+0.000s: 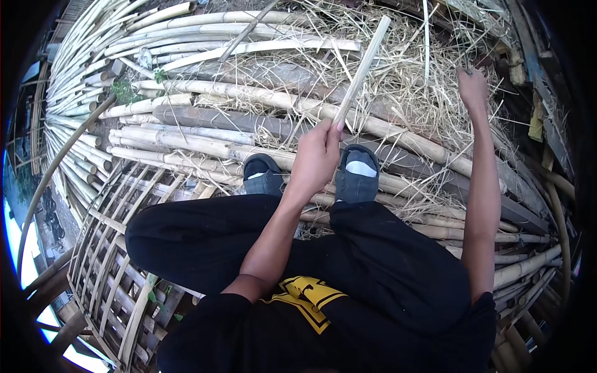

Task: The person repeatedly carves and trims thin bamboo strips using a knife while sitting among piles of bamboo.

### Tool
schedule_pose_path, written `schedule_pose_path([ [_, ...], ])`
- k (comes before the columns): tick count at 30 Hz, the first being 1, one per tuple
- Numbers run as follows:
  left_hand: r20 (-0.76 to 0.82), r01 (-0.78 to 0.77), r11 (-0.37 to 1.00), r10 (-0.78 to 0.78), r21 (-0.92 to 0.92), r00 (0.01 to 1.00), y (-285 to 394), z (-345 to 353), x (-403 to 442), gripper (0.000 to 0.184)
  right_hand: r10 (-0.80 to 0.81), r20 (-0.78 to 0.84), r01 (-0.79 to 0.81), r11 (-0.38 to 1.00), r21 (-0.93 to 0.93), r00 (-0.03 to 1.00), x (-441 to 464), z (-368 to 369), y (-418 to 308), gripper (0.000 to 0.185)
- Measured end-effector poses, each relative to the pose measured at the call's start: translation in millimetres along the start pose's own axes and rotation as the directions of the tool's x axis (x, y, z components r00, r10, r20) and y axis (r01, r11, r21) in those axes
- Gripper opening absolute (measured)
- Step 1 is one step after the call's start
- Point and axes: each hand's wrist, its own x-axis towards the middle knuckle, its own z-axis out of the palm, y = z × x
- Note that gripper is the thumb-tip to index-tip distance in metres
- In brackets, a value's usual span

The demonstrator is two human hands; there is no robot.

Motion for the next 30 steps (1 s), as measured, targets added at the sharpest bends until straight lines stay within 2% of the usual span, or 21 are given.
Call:
schedule_pose_path([
  [1,0.035,0.024,0.999,-0.023,-0.029,0.999,-0.9,0.1,1.3,0.034,-0.001,0.05,-0.005,0.994,0.105,0.999,-19.9,1.1,-13.3,0.044],
  [2,0.036,0.041,0.998,-0.039,-0.039,0.999,-4.6,2.5,0.1,0.034,-0.074,0.076,0.058,0.979,0.198,0.994,-41.0,12.4,-25.3,0.044],
  [3,0.042,0.047,0.997,-0.044,-0.066,0.998,-9.2,3.7,1.9,0.034,-0.146,0.197,0.098,0.967,0.234,0.969,-60.3,23.3,-39.1,0.041],
  [5,0.02,0.043,0.995,-0.042,-0.088,0.999,-11.3,4.2,6.9,0.035,-0.251,0.428,0.196,0.966,0.169,0.868,-102.3,35.2,-78.3,0.034],
  [7,-0.02,0.009,1.0,-0.009,-0.016,1.0,-5.8,3.8,6.2,0.034,-0.414,0.495,0.374,0.909,0.183,0.764,-132.4,51.0,-98.4,0.029],
  [10,-0.075,-0.05,0.989,0.06,0.136,0.995,-7.5,4.3,3.1,0.033,-0.396,0.556,0.35,0.917,0.194,0.731,-146.7,62.6,-112.2,0.027],
  [11,-0.105,-0.071,0.977,0.094,0.203,0.99,-8.5,5.1,3.1,0.032,-0.406,0.519,0.376,0.911,0.167,0.752,-145.5,64.5,-112.5,0.028],
  [15,-0.094,-0.093,0.976,0.113,0.198,0.989,-8.8,8.1,4.7,0.022,-0.436,0.478,0.406,0.898,0.17,0.763,-137.9,76.2,-104.8,0.026],
  [18,-0.089,-0.121,0.969,0.143,0.217,0.986,-14.3,11.0,5.3,0.023,-0.439,0.468,0.45,0.888,0.095,0.767,-133.4,68.3,-105.8,0.024],
  [20,-0.093,-0.131,0.954,0.161,0.27,0.983,-13.6,11.2,6.9,0.023,-0.406,0.495,0.477,0.878,-0.019,0.768,-123.0,68.4,-107.3,0.027],
  [21,-0.075,-0.049,0.969,0.069,0.241,0.995,-2.4,5.5,-1.7,0.023,-0.109,0.49,0.115,0.993,0.017,0.865,-90.8,76.3,-91.2,0.028],
  [22,-0.069,-0.052,0.969,0.071,0.24,0.995,1.9,8.1,-13.9,0.023,0.069,0.409,-0.064,0.998,-0.026,0.91,-47.2,69.9,-58.1,0.029],
  [23,-0.006,-0.09,0.978,0.093,0.19,0.996,4.6,7.3,-27.7,0.025,0.133,0.287,-0.105,0.988,-0.112,0.949,-15.8,50.7,-26.6,0.029],
  [24,0.047,-0.125,0.98,0.119,0.153,0.992,5.9,1.6,-32.1,0.028,0.089,0.15,-0.079,0.994,-0.072,0.985,5.9,30.6,2.2,0.033],
  [25,0.038,-0.163,0.982,0.16,0.09,0.986,7.4,0.7,-27.7,0.029,0.127,0.144,-0.118,0.991,-0.067,0.981,22.1,10.4,19.1,0.037],
  [26,0.038,-0.165,0.981,0.162,0.098,0.986,8.4,-3.9,-22.9,0.029,0.03,0.001,-0.029,0.992,-0.121,1.0,28.2,-0.4,30.2,0.039],
  [27,0.026,-0.106,0.992,0.105,0.069,0.994,10.8,-3.5,-14.1,0.031,0.005,-0.037,-0.008,0.996,-0.088,0.999,28.4,-8.3,33.4,0.041],
  [28,0.018,-0.043,0.999,0.043,0.031,0.999,12.3,-0.9,-7.9,0.032,0.002,-0.053,-0.007,0.995,-0.1,0.999,16.9,-17.2,23.4,0.041],
  [30,0.019,-0.015,0.999,0.014,0.046,1.0,9.5,1.5,-4.6,0.034,-0.024,0.113,0.018,0.998,0.058,0.993,-22.7,-11.5,-7.1,0.04],
])
